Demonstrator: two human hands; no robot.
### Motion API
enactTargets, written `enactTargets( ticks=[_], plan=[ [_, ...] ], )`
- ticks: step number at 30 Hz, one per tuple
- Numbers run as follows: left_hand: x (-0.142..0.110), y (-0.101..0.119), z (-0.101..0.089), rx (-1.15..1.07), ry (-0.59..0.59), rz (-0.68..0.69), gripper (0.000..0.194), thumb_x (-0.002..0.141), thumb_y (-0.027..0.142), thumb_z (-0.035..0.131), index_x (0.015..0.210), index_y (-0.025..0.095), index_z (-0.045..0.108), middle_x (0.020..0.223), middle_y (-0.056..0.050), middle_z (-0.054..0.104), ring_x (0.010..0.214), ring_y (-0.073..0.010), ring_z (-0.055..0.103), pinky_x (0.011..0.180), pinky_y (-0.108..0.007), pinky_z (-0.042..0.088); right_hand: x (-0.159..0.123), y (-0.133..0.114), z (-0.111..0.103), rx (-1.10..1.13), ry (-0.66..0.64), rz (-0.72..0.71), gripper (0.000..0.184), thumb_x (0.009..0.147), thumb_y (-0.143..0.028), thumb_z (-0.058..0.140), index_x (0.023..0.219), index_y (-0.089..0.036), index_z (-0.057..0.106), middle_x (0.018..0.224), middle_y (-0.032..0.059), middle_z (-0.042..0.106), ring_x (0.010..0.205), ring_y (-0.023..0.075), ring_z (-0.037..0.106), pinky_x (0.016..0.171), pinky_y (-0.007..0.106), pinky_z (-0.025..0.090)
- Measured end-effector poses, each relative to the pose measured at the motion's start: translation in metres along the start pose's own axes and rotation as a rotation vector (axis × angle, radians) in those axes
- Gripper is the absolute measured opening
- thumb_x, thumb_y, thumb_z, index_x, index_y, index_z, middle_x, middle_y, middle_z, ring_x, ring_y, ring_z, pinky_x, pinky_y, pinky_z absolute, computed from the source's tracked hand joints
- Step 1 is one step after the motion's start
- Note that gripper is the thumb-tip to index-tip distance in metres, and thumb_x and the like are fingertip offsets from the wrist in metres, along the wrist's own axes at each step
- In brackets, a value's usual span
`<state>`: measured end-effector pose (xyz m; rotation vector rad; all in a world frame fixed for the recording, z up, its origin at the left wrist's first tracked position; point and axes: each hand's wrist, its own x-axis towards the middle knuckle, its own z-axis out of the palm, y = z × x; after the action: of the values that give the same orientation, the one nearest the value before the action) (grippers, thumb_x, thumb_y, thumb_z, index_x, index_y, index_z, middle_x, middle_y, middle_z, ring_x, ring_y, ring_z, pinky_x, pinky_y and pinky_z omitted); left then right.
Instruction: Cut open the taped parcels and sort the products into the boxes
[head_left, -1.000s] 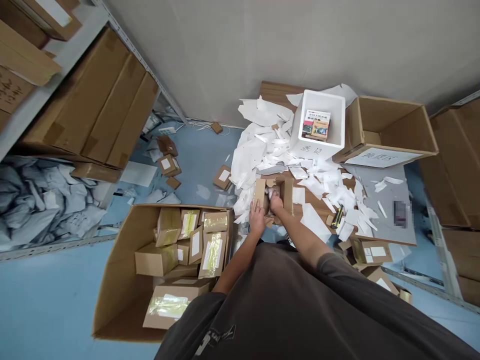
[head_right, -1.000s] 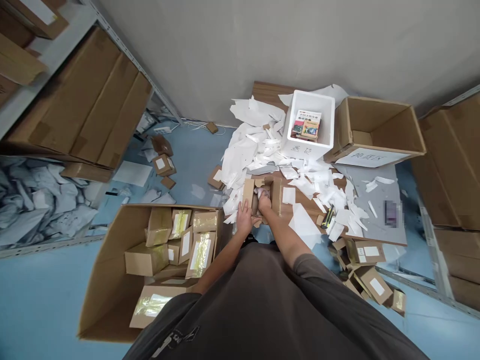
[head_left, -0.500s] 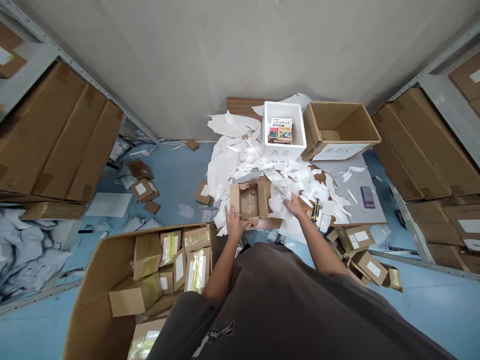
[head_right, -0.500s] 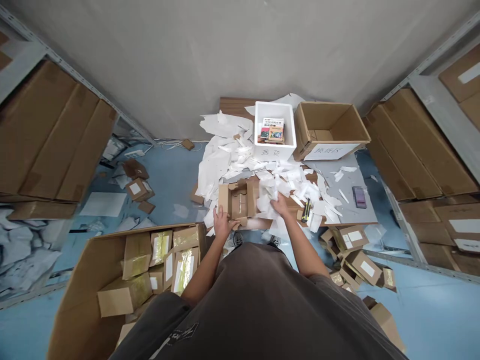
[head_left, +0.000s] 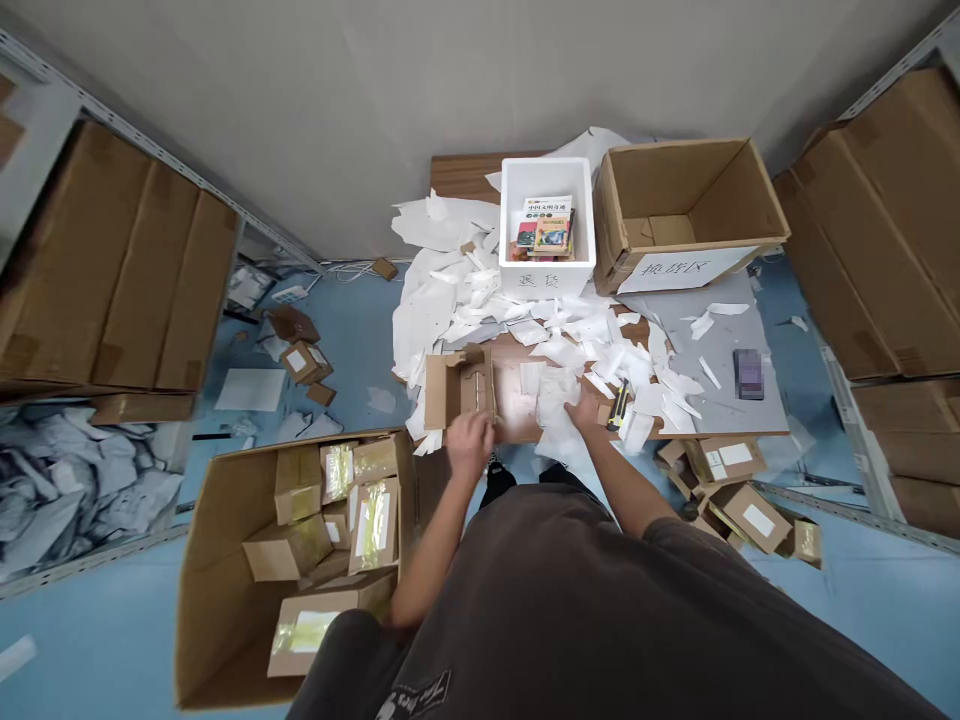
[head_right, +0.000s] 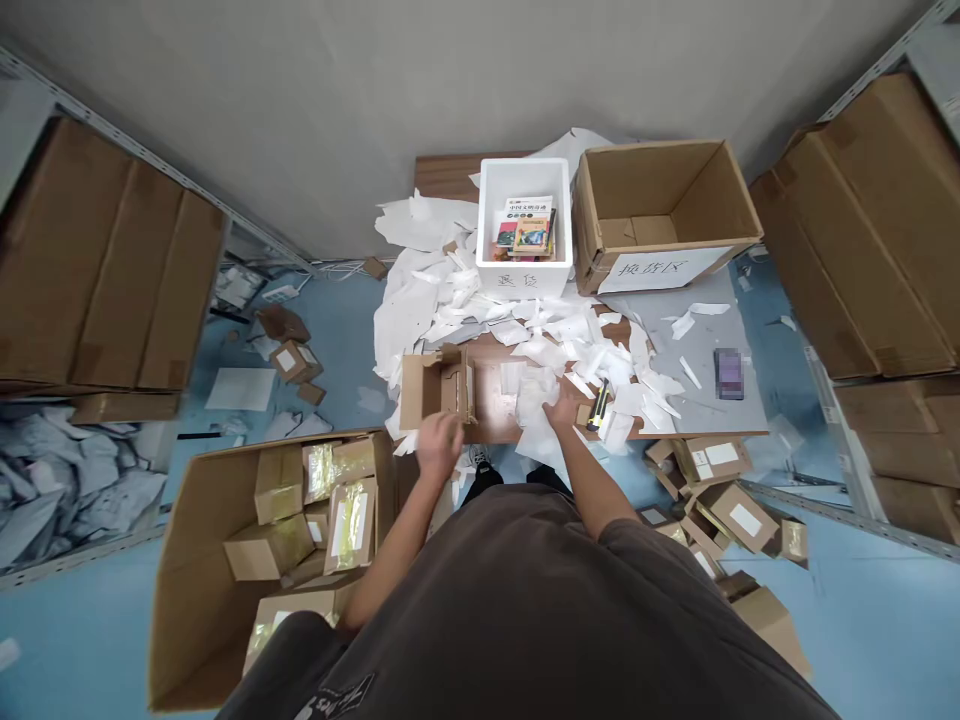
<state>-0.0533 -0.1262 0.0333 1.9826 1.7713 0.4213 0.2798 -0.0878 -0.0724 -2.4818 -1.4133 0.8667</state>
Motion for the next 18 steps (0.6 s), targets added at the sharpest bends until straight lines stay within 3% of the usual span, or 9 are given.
enactTargets(
  ticks=[3,5,8,11,13,15,18],
  plan=[
    [0.016,0.055,0.063,-0.089,-0.258,0.100,0.038,0.106,0.023,0.050,0.136,0.023,0.074,0.133,-0.013,0.074,0.131,-0.0299,0.065,0.118,-0.043,0.050,-0.014,0.003,0.003,-0.002,0.066,-0.052,0.073,0.092,-0.038,0.064,0.158,-0.010,0.049,0.154,0.0221,0.055,0.145,0.0379,0.047,0.124,0.050,0.038],
    [0.037,0.079,0.105,-0.116,-0.372,0.003,0.046,0.102,0.013,0.049,0.144,0.021,0.069,0.137,-0.013,0.073,0.130,-0.0272,0.066,0.116,-0.039,0.051,-0.023,0.001,0.007,-0.033,0.050,-0.129,0.067,0.094,-0.039,0.064,0.155,-0.014,0.053,0.154,0.0206,0.054,0.145,0.0374,0.046,0.124,0.050,0.037],
    [0.065,0.089,0.148,-0.120,-0.466,-0.184,0.048,0.096,0.007,0.055,0.141,0.016,0.069,0.142,-0.016,0.071,0.131,-0.0275,0.066,0.117,-0.038,0.050,-0.025,-0.002,0.016,-0.080,-0.081,-0.157,0.058,0.092,-0.033,0.070,0.146,-0.017,0.061,0.154,0.0194,0.055,0.144,0.0371,0.046,0.121,0.047,0.039],
    [0.077,0.082,0.168,-0.130,-0.506,-0.202,0.046,0.097,0.007,0.055,0.140,0.016,0.067,0.139,-0.017,0.072,0.128,-0.0274,0.068,0.112,-0.037,0.051,-0.012,0.004,0.016,-0.026,-0.179,-0.098,0.033,0.094,-0.022,0.063,0.125,-0.014,0.071,0.142,0.0194,0.065,0.135,0.0335,0.055,0.116,0.041,0.044],
    [0.077,0.078,0.172,-0.164,-0.486,-0.231,0.045,0.103,0.014,0.051,0.146,0.019,0.060,0.134,-0.015,0.075,0.122,-0.0265,0.071,0.106,-0.037,0.053,0.000,0.016,0.008,0.024,-0.182,-0.081,0.026,0.099,-0.022,0.055,0.116,-0.014,0.073,0.131,0.0173,0.071,0.127,0.0300,0.061,0.113,0.038,0.046],
    [0.074,0.077,0.175,-0.202,-0.400,-0.304,0.041,0.109,0.023,0.046,0.149,0.020,0.055,0.128,-0.013,0.077,0.115,-0.0265,0.072,0.101,-0.037,0.054,0.010,0.034,-0.004,0.103,-0.121,-0.035,0.029,0.102,-0.026,0.051,0.116,-0.015,0.073,0.127,0.0150,0.074,0.121,0.0282,0.065,0.110,0.037,0.049],
    [0.073,0.084,0.181,-0.177,-0.297,-0.310,0.034,0.112,0.031,0.046,0.140,0.021,0.060,0.125,-0.012,0.075,0.116,-0.0261,0.070,0.102,-0.036,0.052,0.016,0.067,-0.022,0.259,0.040,0.189,0.034,0.101,-0.035,0.048,0.114,-0.016,0.073,0.121,0.0147,0.077,0.113,0.0285,0.070,0.103,0.038,0.054]
  ],
)
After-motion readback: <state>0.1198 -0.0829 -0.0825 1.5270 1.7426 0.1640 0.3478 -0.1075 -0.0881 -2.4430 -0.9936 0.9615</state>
